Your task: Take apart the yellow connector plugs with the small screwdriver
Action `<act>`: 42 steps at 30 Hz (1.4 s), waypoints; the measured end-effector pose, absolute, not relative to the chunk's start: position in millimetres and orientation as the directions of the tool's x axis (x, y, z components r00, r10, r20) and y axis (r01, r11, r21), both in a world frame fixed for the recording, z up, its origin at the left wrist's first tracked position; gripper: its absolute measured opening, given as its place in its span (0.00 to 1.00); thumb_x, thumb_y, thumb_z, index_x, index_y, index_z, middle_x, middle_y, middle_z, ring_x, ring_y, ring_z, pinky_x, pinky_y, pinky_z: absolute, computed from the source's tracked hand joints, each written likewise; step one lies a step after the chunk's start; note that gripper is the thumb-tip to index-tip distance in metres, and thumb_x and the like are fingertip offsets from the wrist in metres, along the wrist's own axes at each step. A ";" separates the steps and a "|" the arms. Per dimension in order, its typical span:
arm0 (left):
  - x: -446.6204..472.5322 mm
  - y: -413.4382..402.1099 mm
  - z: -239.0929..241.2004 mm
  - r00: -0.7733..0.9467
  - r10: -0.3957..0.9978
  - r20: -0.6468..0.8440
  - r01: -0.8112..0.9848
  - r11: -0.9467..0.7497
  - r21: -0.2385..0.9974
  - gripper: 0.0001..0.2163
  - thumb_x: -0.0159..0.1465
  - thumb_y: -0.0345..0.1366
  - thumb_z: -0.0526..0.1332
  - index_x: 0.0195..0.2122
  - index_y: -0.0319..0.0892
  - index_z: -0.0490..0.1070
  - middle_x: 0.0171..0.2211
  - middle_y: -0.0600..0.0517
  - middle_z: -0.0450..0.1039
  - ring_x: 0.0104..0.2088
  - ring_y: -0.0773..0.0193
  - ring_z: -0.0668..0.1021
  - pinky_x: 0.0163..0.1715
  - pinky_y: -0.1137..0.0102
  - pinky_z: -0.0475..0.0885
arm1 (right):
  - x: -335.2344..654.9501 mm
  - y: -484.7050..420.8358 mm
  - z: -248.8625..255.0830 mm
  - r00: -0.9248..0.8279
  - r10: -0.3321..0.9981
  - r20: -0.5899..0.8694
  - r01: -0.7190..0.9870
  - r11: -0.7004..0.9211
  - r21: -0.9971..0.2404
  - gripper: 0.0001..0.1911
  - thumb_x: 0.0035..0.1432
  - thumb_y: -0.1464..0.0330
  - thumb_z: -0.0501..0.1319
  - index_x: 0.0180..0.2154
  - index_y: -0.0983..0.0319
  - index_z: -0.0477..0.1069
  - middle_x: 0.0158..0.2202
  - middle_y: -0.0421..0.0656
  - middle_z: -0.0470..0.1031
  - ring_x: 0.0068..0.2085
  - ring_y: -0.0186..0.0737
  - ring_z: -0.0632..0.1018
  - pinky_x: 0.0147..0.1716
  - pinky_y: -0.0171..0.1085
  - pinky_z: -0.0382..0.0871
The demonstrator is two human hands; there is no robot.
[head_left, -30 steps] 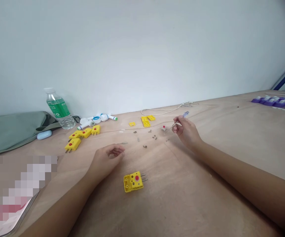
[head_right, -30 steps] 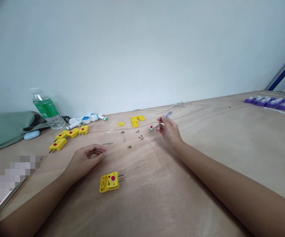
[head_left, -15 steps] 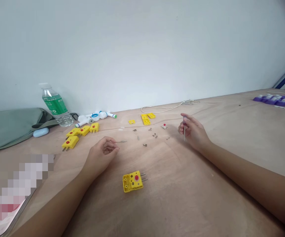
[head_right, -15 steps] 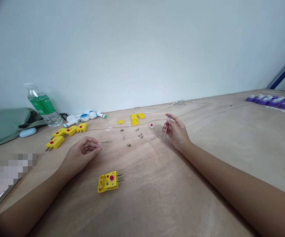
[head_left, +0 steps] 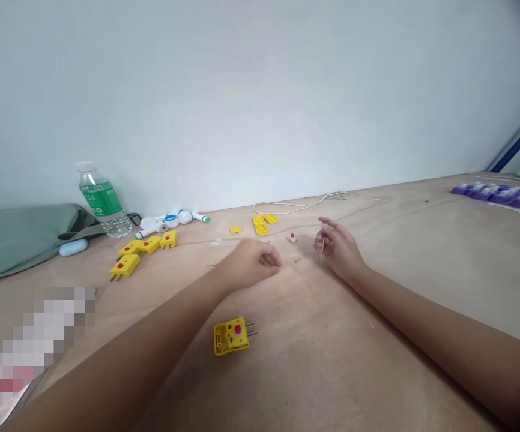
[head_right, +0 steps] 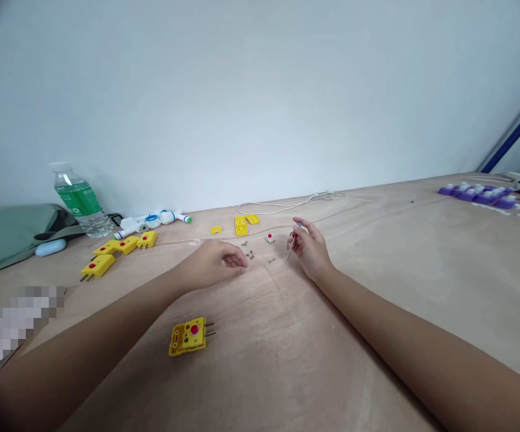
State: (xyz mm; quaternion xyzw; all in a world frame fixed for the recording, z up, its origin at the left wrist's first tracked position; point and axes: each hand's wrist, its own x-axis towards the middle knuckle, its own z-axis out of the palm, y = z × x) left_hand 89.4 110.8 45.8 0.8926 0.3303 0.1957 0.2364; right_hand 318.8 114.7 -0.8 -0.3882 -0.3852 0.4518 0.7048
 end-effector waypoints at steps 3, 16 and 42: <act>123.2 125.1 39.3 0.786 0.609 0.106 0.499 -0.726 0.474 0.04 0.58 0.28 0.60 0.31 0.37 0.74 0.29 0.51 0.76 0.31 0.64 0.77 0.34 0.70 0.73 | 320.8 116.8 -2.2 0.307 0.931 0.195 -0.353 0.302 -0.886 0.19 0.45 0.66 0.65 0.41 0.60 0.66 0.20 0.33 0.65 0.21 0.28 0.67 0.19 0.28 0.61; 151.2 126.2 40.0 0.847 0.503 0.172 0.451 -0.852 0.267 0.07 0.64 0.30 0.56 0.41 0.39 0.71 0.42 0.47 0.72 0.41 0.60 0.75 0.42 0.64 0.71 | 319.8 114.8 -1.5 0.275 0.939 0.206 -0.333 0.294 -0.896 0.22 0.46 0.64 0.65 0.44 0.61 0.65 0.18 0.33 0.67 0.19 0.27 0.66 0.17 0.27 0.60; 8.4 12.6 5.6 0.609 0.745 0.272 0.452 -0.608 0.652 0.14 0.59 0.30 0.57 0.46 0.49 0.68 0.48 0.54 0.69 0.48 0.64 0.72 0.50 0.71 0.66 | 202.3 19.5 28.9 -0.339 0.672 0.658 0.163 0.731 -0.663 0.20 0.56 0.73 0.59 0.48 0.58 0.55 0.28 0.36 0.67 0.25 0.27 0.74 0.23 0.29 0.70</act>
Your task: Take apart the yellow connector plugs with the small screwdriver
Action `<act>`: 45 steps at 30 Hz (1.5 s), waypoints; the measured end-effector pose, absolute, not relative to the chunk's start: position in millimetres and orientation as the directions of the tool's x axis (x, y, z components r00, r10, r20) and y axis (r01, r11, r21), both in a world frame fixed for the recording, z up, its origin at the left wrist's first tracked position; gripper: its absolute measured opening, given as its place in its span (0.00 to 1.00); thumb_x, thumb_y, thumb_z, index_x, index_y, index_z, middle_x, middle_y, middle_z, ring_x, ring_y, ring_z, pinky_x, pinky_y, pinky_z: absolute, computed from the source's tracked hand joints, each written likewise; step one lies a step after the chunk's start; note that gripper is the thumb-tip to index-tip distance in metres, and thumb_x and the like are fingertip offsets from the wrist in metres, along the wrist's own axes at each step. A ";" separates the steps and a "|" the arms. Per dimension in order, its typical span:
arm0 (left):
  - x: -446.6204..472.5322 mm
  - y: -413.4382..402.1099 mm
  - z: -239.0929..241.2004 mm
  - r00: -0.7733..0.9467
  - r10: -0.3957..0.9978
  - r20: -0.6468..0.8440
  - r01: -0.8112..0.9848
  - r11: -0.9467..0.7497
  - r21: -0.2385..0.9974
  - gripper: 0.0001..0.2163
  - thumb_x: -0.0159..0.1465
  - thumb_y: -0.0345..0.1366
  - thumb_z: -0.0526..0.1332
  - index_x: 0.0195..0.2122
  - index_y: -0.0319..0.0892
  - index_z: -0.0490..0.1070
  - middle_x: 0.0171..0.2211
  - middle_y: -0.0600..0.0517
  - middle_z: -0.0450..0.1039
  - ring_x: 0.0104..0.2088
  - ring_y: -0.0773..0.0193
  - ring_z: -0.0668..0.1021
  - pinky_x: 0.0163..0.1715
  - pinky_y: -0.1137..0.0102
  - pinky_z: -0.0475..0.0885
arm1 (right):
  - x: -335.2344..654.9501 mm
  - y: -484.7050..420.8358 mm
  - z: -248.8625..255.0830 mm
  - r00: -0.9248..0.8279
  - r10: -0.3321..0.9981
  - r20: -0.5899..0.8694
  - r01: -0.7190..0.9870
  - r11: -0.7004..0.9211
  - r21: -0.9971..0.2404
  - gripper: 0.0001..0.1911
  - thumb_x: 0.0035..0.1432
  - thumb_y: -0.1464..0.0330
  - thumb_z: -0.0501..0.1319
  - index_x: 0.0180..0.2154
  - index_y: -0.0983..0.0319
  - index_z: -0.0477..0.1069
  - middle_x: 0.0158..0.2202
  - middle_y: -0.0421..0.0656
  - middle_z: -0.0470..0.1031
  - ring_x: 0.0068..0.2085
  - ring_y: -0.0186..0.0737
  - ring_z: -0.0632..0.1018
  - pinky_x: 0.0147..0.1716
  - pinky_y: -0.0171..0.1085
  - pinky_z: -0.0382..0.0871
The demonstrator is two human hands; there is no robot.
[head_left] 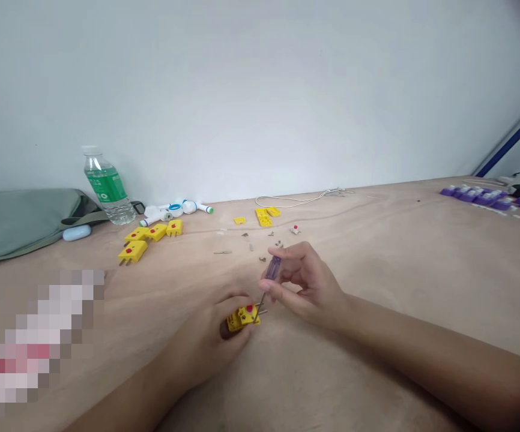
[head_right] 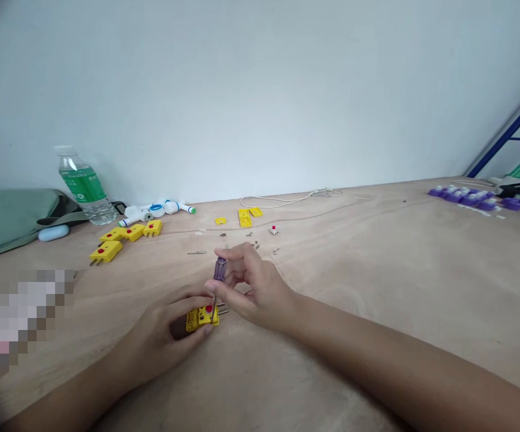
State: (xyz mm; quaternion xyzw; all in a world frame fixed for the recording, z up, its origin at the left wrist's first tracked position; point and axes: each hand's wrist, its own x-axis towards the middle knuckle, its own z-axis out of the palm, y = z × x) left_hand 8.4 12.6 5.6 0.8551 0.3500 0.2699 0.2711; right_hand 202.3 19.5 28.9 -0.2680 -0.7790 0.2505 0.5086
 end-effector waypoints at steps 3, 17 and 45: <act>8.0 13.3 6.5 0.601 0.753 0.269 0.453 -0.597 0.662 0.14 0.59 0.28 0.57 0.46 0.49 0.69 0.46 0.54 0.70 0.47 0.64 0.73 0.49 0.72 0.67 | 201.2 20.0 29.0 -0.325 0.676 0.662 0.190 0.732 -0.654 0.20 0.57 0.73 0.59 0.48 0.58 0.54 0.27 0.36 0.67 0.24 0.28 0.74 0.23 0.29 0.70; 8.1 14.9 4.3 0.594 0.756 0.274 0.436 -0.589 0.681 0.12 0.58 0.28 0.57 0.42 0.45 0.71 0.44 0.51 0.71 0.45 0.61 0.74 0.47 0.69 0.69 | 198.3 26.1 36.7 -0.359 0.651 0.669 0.264 0.758 -0.597 0.18 0.56 0.73 0.59 0.48 0.57 0.56 0.27 0.36 0.66 0.24 0.28 0.71 0.21 0.29 0.69; 6.2 14.7 9.7 0.600 0.762 0.244 0.439 -0.568 0.696 0.09 0.61 0.31 0.57 0.40 0.47 0.73 0.43 0.53 0.73 0.43 0.60 0.75 0.45 0.67 0.69 | 192.5 28.0 59.8 -0.672 0.612 0.417 -0.048 0.525 -0.850 0.14 0.65 0.67 0.47 0.50 0.62 0.61 0.31 0.42 0.69 0.29 0.30 0.69 0.29 0.31 0.66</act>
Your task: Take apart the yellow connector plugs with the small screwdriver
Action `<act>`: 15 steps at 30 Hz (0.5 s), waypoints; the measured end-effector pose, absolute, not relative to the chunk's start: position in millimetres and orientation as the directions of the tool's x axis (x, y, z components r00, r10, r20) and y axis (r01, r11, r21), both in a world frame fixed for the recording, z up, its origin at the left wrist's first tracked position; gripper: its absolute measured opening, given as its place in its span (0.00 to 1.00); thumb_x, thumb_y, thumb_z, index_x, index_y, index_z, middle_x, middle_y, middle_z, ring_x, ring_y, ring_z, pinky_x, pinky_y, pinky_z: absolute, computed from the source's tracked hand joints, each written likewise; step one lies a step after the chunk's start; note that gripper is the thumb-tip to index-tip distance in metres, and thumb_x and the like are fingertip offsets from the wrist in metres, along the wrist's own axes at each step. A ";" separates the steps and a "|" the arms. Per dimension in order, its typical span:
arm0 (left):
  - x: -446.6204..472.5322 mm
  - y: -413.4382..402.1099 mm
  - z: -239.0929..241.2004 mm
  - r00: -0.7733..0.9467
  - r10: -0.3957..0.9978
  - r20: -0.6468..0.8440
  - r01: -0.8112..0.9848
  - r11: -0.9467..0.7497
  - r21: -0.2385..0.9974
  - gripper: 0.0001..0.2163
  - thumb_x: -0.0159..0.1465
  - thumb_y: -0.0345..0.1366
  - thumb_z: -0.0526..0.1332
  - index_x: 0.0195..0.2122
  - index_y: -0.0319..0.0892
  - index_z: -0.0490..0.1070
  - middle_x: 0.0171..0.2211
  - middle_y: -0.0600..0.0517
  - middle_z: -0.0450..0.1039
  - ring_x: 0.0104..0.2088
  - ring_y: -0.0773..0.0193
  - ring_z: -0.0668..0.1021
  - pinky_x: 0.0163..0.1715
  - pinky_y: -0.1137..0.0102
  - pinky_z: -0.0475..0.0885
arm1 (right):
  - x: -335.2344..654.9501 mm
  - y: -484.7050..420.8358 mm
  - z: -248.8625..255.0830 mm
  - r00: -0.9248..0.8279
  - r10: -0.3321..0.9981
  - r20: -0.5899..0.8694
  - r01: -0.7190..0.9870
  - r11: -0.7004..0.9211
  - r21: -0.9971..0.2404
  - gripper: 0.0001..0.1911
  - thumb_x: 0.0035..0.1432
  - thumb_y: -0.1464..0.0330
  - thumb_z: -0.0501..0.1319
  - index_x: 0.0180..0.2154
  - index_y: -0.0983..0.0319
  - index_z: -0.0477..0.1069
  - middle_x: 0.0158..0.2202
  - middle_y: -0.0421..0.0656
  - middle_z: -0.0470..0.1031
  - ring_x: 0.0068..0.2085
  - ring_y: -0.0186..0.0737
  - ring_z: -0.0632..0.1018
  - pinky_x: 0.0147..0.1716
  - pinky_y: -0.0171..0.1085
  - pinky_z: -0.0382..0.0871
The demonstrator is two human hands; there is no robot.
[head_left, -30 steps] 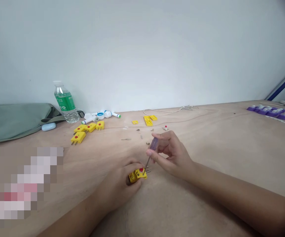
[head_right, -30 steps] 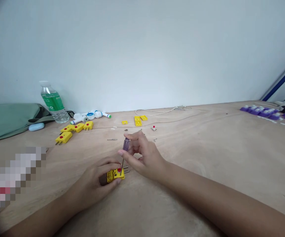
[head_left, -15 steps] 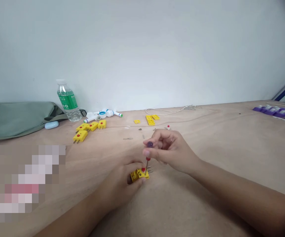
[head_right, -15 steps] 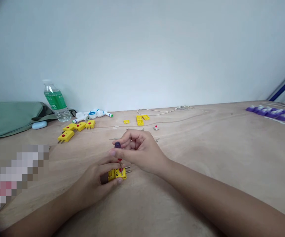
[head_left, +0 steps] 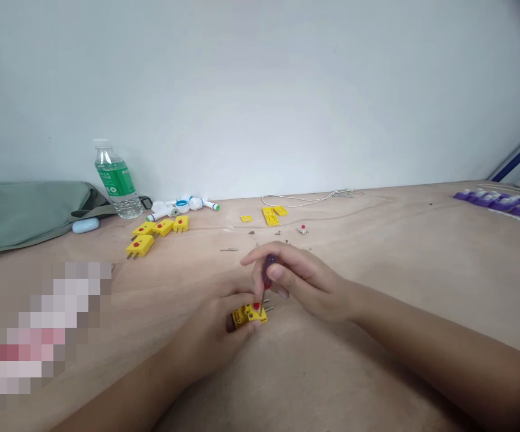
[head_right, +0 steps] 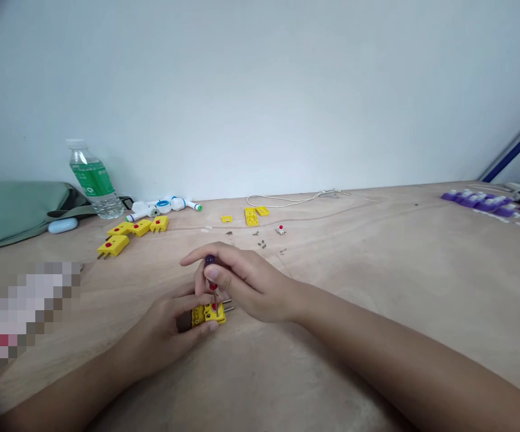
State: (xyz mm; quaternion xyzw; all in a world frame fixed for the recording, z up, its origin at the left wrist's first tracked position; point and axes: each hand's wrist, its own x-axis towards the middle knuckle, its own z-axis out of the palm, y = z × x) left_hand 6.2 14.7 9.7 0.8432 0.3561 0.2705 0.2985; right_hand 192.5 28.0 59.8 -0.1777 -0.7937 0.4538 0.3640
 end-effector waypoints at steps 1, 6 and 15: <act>6.2 14.6 9.8 0.599 0.764 0.240 0.439 -0.564 0.699 0.09 0.60 0.31 0.57 0.40 0.47 0.73 0.42 0.53 0.73 0.43 0.60 0.74 0.45 0.67 0.69 | 191.0 26.2 58.6 -0.660 0.617 0.428 -0.075 0.513 -0.855 0.14 0.65 0.66 0.47 0.51 0.61 0.59 0.30 0.41 0.68 0.30 0.30 0.69 0.30 0.32 0.66; 6.3 15.4 9.4 0.607 0.756 0.245 0.418 -0.566 0.711 0.12 0.59 0.29 0.57 0.43 0.46 0.72 0.44 0.52 0.71 0.47 0.59 0.72 0.49 0.67 0.67 | 180.2 17.1 54.4 -0.406 0.823 0.398 -0.194 0.348 -0.917 0.12 0.56 0.67 0.60 0.36 0.58 0.56 0.26 0.33 0.65 0.26 0.27 0.67 0.26 0.29 0.64; 6.5 16.2 9.6 0.605 0.755 0.253 0.421 -0.573 0.704 0.08 0.58 0.30 0.57 0.37 0.44 0.72 0.39 0.52 0.73 0.41 0.61 0.74 0.42 0.69 0.70 | 176.1 22.2 55.5 -0.224 0.935 0.275 -0.169 0.241 -0.956 0.20 0.44 0.68 0.68 0.20 0.62 0.55 0.23 0.35 0.67 0.21 0.24 0.64 0.16 0.25 0.57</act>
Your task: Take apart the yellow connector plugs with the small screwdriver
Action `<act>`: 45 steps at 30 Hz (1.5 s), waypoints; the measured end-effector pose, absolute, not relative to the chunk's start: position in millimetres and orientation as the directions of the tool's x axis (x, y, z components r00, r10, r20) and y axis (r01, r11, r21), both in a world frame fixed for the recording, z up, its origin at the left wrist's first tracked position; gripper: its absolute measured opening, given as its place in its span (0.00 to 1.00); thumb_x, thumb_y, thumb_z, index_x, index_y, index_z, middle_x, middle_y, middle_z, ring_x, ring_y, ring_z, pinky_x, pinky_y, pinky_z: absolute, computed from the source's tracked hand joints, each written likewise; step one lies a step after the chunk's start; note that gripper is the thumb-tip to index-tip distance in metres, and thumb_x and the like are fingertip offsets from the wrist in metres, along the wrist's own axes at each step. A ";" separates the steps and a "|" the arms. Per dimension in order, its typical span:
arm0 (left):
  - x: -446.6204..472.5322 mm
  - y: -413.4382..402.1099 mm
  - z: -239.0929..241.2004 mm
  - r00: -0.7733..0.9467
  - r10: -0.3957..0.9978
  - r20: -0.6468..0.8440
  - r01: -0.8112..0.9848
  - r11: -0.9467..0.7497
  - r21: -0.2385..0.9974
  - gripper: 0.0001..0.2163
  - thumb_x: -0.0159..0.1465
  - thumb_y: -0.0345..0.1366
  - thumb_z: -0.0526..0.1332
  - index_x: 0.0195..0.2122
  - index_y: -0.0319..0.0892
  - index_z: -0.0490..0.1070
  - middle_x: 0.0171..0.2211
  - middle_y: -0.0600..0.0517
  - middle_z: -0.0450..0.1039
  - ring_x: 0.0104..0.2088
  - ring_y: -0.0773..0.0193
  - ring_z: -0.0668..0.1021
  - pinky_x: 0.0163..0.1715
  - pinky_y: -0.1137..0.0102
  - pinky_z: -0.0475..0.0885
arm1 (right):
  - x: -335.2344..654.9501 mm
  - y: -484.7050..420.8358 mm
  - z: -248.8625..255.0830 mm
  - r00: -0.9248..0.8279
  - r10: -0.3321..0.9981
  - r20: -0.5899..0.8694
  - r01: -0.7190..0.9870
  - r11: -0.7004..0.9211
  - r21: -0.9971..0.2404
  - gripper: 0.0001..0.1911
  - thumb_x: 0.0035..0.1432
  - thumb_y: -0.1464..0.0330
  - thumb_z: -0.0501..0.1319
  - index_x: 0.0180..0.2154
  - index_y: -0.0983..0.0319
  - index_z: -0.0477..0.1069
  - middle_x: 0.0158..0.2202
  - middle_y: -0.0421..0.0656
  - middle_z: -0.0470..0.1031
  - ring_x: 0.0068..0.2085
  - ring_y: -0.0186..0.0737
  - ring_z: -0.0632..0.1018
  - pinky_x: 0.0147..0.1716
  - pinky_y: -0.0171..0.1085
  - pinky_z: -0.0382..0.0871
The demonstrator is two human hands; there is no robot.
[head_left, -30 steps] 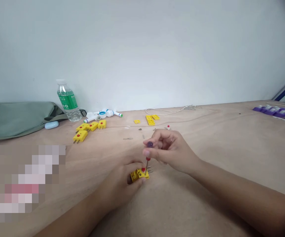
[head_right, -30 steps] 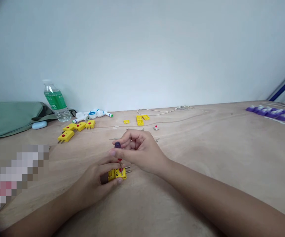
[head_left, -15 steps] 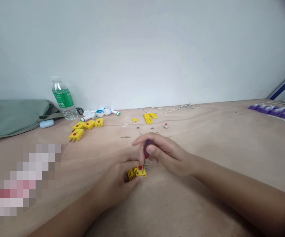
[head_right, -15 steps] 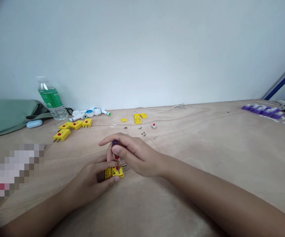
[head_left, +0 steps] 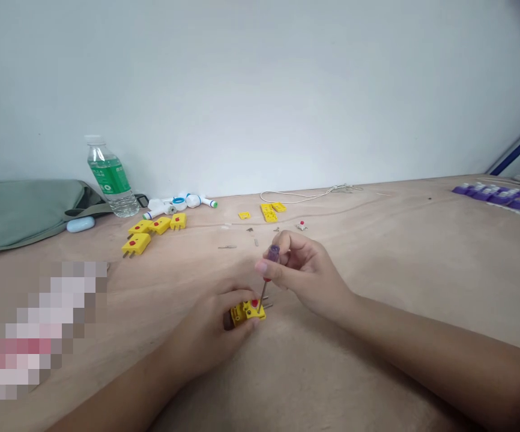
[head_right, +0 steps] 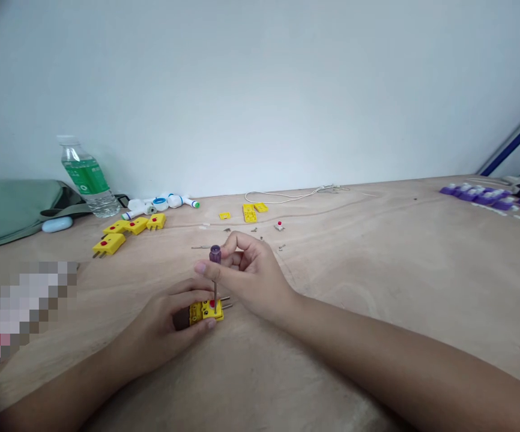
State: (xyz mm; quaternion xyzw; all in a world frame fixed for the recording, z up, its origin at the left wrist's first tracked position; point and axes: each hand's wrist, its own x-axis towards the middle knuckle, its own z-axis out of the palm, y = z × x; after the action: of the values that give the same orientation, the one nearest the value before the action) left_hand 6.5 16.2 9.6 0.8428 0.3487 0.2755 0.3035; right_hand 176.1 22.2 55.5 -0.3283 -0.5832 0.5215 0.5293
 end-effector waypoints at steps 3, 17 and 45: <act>6.3 16.4 9.1 0.607 0.754 0.253 0.411 -0.570 0.712 0.09 0.58 0.29 0.57 0.39 0.45 0.72 0.40 0.52 0.72 0.42 0.61 0.74 0.44 0.69 0.69 | 177.9 22.3 56.4 -0.279 0.924 0.260 -0.152 0.225 -0.962 0.17 0.46 0.68 0.67 0.21 0.62 0.58 0.23 0.36 0.68 0.19 0.24 0.65 0.14 0.25 0.56; 5.8 16.2 10.6 0.620 0.746 0.242 0.349 -0.538 0.767 0.12 0.58 0.26 0.57 0.39 0.47 0.72 0.43 0.54 0.71 0.45 0.62 0.73 0.47 0.69 0.68 | 186.0 21.5 50.1 -0.594 0.732 0.335 -0.188 0.279 -0.942 0.16 0.55 0.65 0.61 0.44 0.60 0.60 0.30 0.38 0.68 0.28 0.27 0.71 0.26 0.30 0.67; 5.0 18.7 9.6 0.643 0.721 0.260 0.347 -0.577 0.740 0.17 0.57 0.25 0.58 0.47 0.47 0.71 0.46 0.53 0.71 0.48 0.63 0.72 0.50 0.72 0.65 | 186.5 33.9 30.0 -0.550 0.800 0.241 -0.309 0.073 -0.948 0.15 0.48 0.71 0.67 0.34 0.62 0.61 0.25 0.33 0.68 0.21 0.22 0.68 0.19 0.24 0.62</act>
State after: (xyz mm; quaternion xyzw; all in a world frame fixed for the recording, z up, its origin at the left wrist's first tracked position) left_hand 5.0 18.7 9.6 0.8426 0.3167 0.2799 0.3336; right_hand 186.5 33.9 30.0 -0.2063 -0.5950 0.6488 0.4271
